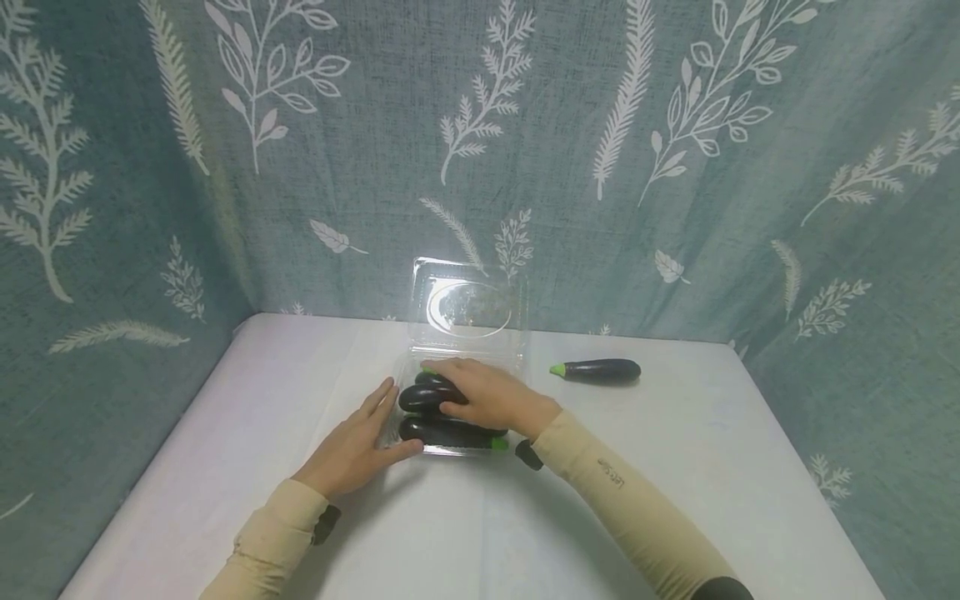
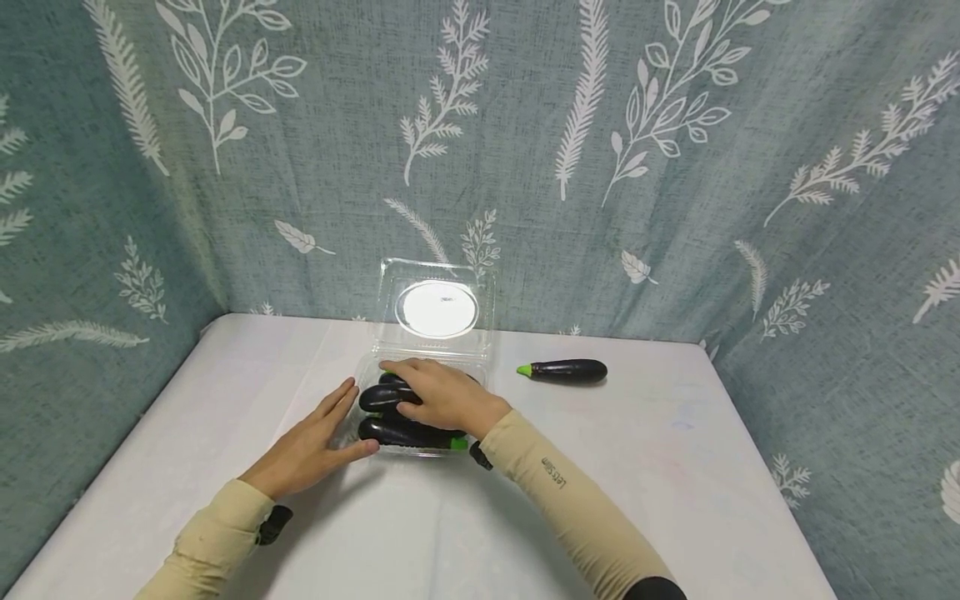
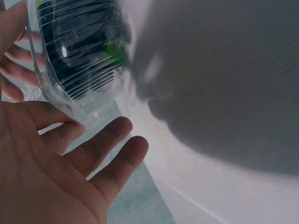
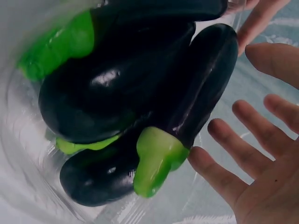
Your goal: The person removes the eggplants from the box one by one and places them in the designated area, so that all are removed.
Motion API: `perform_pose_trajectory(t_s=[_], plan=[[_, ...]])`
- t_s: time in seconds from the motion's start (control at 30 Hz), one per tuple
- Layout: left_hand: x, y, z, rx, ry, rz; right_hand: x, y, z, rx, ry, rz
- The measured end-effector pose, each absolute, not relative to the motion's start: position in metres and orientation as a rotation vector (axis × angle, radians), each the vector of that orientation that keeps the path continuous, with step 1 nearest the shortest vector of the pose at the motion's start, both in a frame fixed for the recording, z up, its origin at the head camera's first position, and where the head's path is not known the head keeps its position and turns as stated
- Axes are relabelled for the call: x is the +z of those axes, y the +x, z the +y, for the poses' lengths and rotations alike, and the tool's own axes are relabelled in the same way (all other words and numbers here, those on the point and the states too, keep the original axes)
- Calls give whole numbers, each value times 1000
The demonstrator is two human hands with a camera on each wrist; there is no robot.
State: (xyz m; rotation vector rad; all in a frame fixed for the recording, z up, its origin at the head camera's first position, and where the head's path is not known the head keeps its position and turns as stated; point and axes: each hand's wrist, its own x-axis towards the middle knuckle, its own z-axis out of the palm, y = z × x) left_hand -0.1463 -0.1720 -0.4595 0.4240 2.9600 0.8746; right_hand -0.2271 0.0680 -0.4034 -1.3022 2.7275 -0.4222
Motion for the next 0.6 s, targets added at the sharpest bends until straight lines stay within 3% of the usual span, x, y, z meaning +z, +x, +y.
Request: perform_pose_trajectory(t_s=[0.6], plan=[[-461, -147, -172, 883, 427, 2960, -409, -231, 62, -346, -1312, 2749]])
